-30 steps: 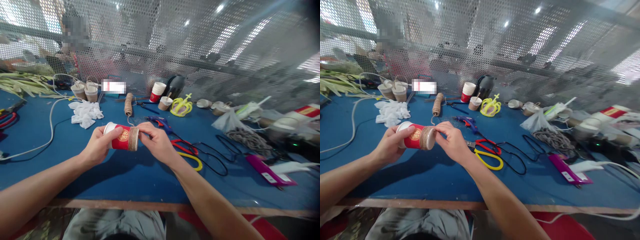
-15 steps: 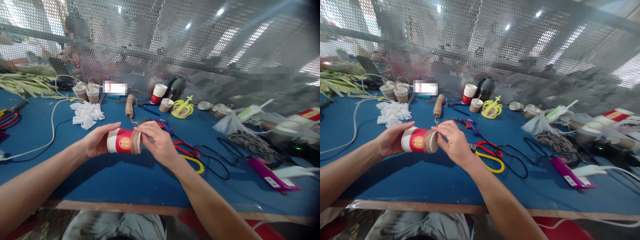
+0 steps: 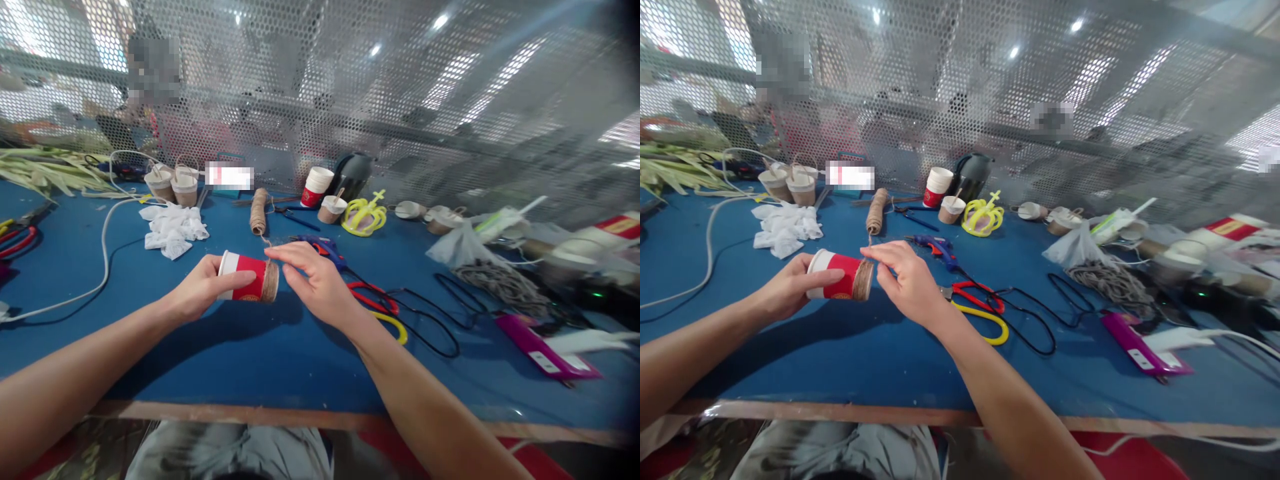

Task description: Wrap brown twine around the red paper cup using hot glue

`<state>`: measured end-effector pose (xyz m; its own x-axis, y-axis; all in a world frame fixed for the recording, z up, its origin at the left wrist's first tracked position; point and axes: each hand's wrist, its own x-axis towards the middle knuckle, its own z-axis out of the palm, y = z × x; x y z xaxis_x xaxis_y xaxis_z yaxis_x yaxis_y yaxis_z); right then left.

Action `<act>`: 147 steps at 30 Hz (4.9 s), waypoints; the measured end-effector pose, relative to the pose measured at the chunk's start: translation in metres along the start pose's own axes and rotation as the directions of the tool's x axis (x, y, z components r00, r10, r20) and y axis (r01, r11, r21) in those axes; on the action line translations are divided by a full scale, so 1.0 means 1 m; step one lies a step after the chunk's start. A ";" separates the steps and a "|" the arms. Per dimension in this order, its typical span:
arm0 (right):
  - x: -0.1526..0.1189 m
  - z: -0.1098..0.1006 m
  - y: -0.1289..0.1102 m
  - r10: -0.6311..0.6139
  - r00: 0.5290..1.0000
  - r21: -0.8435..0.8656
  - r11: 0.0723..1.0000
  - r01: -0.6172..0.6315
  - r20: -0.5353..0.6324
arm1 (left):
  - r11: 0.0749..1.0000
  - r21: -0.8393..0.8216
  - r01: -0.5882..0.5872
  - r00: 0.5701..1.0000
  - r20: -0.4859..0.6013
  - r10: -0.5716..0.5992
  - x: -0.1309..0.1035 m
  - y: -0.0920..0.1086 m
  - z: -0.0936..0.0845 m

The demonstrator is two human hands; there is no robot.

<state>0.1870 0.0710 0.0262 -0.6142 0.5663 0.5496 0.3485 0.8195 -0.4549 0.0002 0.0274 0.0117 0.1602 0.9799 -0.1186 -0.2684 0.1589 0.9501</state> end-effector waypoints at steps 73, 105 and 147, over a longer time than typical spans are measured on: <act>0.015 -0.052 0.085 0.727 0.685 -0.388 0.620 -0.682 -0.045 | 0.967 0.252 0.030 0.995 -0.096 -0.006 0.002 -0.022 0.006; -0.027 -0.028 -0.013 0.653 0.719 0.127 0.713 -0.689 0.238 | 0.757 0.654 0.014 0.979 -0.161 0.122 0.015 -0.017 -0.008; -0.031 -0.022 -0.021 0.567 0.802 0.045 0.810 -0.584 0.189 | 0.825 0.565 0.001 0.980 -0.164 0.111 0.016 -0.015 -0.004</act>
<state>0.2141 0.0384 0.0346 -0.4282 0.9023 0.0505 0.6093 0.3295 -0.7213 0.0027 0.0410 -0.0060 -0.0282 0.9979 -0.0580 0.3154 0.0640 0.9468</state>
